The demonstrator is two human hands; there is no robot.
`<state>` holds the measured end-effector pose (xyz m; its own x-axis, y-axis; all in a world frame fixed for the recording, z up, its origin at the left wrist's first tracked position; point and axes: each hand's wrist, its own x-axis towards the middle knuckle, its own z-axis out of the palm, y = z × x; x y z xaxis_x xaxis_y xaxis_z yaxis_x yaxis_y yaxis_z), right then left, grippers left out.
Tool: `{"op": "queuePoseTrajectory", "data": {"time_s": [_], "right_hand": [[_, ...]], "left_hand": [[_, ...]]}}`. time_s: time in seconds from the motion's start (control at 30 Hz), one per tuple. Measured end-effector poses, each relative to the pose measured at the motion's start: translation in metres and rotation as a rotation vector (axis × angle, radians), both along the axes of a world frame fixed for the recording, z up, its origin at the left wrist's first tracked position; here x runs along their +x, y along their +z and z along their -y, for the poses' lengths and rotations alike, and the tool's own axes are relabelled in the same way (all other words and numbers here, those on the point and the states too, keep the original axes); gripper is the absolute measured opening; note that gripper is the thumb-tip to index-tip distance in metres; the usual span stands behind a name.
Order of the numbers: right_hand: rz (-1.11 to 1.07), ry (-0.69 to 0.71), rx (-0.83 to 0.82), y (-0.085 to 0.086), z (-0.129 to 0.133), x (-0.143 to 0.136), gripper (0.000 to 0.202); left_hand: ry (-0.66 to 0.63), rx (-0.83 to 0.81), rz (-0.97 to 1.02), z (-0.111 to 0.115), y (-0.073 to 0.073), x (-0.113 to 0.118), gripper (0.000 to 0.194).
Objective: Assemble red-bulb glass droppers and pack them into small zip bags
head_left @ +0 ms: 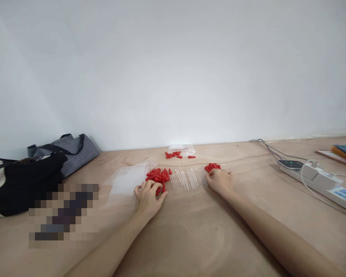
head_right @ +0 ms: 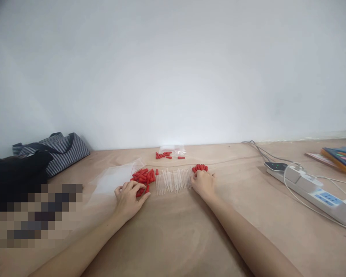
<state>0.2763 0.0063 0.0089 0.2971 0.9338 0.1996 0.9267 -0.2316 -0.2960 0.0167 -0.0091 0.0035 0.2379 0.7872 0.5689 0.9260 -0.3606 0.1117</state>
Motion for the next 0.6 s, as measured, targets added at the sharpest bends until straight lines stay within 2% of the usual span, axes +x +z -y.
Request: {"op": "queuePoseTrajectory", "data": {"time_s": [0.13,0.37,0.6], "right_hand": [[0.012,-0.014,-0.060,0.001,-0.015,-0.002,0.026],[0.009,-0.049,-0.129,0.001,-0.030,0.000,0.023],[-0.019,-0.043,-0.144,0.001,-0.032,0.001,0.020]], "left_hand": [[0.020,0.056,-0.012,-0.004,0.001,0.004,0.016],[0.126,0.138,-0.027,-0.019,0.004,0.002,0.021],[0.089,0.084,-0.004,-0.028,0.008,0.002,0.018]]}}
